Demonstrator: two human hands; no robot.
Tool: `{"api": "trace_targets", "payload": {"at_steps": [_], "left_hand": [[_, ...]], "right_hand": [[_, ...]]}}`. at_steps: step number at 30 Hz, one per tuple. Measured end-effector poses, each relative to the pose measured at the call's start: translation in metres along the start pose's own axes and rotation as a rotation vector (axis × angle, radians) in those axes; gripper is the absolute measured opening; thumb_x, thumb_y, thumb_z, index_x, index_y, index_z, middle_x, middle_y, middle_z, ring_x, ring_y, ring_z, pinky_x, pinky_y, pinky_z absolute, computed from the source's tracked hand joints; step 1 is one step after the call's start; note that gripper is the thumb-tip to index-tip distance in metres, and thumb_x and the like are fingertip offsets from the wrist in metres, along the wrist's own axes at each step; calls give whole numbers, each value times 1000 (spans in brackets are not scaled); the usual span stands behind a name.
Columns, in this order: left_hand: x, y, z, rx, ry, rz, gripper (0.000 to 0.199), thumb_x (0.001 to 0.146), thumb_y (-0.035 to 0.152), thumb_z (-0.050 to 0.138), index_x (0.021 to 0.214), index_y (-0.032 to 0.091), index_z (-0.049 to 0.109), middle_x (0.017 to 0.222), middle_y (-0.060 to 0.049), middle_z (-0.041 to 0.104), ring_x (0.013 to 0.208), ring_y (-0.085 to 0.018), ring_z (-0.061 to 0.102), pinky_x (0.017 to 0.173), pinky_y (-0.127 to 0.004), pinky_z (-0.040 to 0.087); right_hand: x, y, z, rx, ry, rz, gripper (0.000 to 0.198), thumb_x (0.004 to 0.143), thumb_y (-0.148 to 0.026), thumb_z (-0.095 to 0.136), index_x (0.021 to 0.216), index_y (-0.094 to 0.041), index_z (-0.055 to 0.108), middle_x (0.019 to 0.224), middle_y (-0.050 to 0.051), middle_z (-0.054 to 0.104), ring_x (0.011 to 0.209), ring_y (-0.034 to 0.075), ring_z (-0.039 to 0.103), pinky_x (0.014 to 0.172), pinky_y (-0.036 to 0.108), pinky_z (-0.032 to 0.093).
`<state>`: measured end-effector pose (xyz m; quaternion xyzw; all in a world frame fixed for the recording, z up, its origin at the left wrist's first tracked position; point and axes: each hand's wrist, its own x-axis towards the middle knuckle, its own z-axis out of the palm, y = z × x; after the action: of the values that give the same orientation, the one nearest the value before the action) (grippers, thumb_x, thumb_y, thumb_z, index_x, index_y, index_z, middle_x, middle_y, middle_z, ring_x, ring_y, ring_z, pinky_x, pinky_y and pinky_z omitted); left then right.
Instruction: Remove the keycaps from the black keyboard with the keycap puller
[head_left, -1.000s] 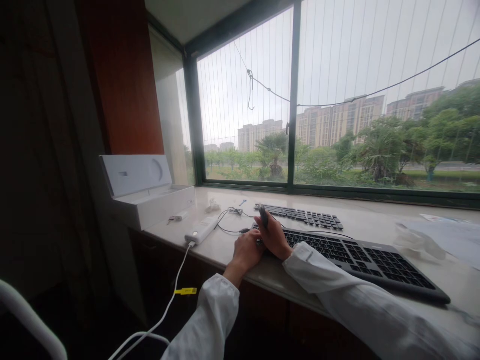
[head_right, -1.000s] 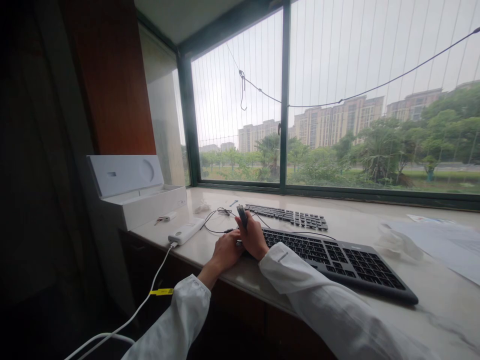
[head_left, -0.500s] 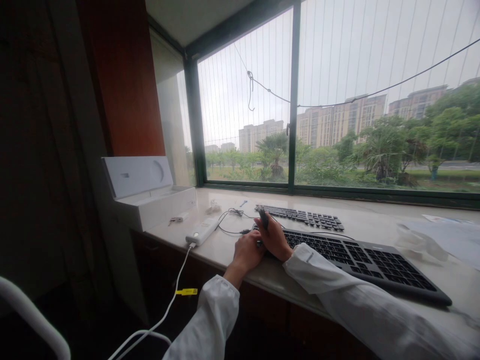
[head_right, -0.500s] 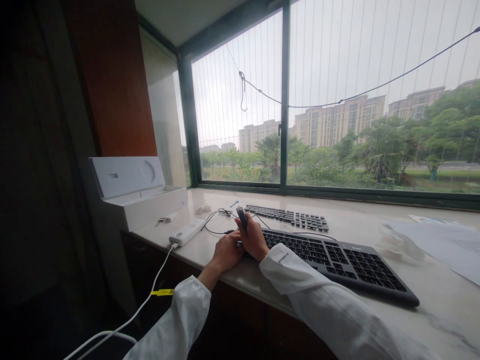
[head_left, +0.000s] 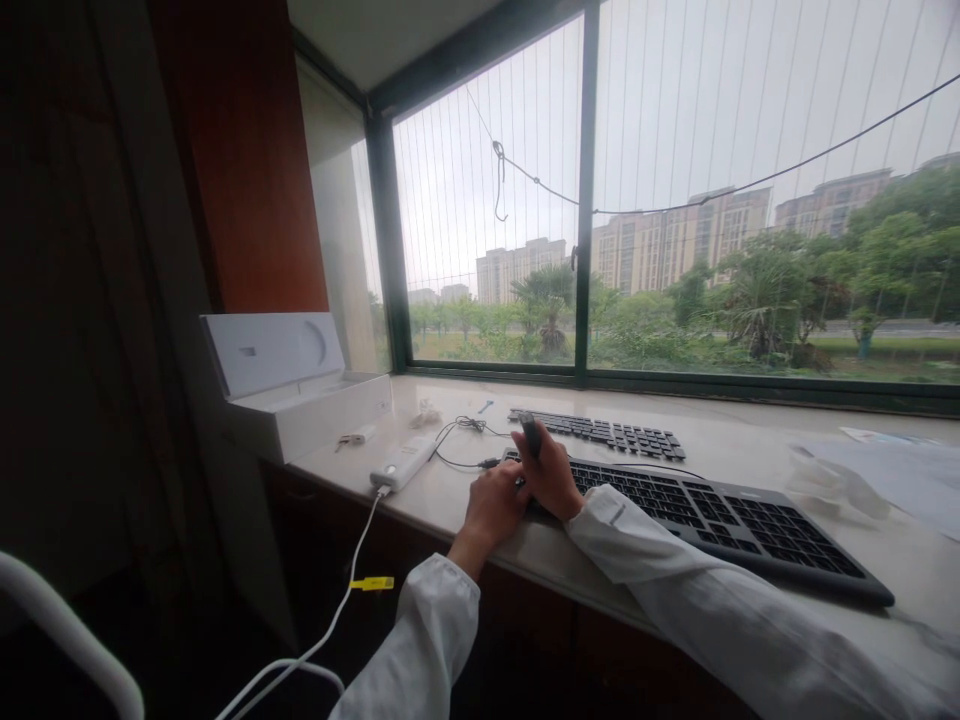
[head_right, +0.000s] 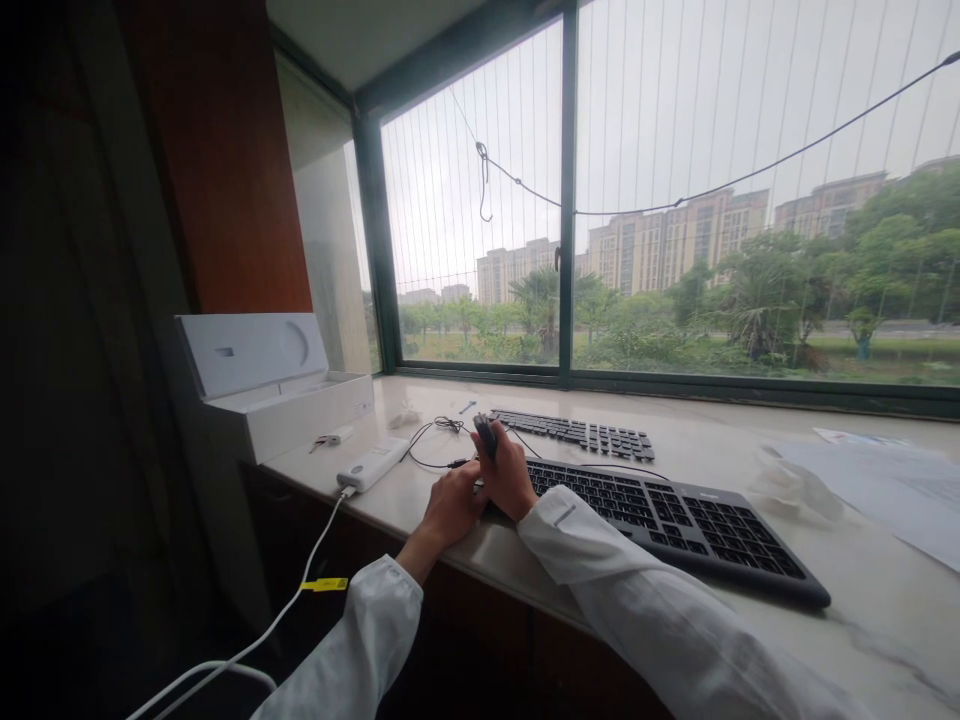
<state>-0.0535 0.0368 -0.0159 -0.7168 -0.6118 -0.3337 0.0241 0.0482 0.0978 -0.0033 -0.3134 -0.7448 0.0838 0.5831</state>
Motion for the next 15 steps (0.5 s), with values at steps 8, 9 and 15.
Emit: {"api": "trace_targets", "payload": {"at_steps": [8,9,15], "left_hand": [[3,-5,5,-148,50,-25,13,85,27,55,90,30,66,96,4,70,90,-16,63,75,-25,42],[4,-7,6,-171,58,-35,13,85,26,55,90,30,66,95,4,70,89,-16,63,75,-25,43],[10,-13,7,-321,135,-61,14,87,23,51,91,23,64,89,-1,70,84,-16,63,73,-24,44]], "right_hand": [[26,9,-25,-165,80,10,21,91,-40,41,83,-22,48,55,-1,54,50,17,54,51,25,31],[28,12,-28,-211,39,-24,20,91,-38,42,83,-22,49,55,0,55,52,17,56,51,25,30],[33,22,-45,-476,-357,-255,16,82,-27,50,92,-19,58,64,4,65,59,19,62,53,25,31]]}}
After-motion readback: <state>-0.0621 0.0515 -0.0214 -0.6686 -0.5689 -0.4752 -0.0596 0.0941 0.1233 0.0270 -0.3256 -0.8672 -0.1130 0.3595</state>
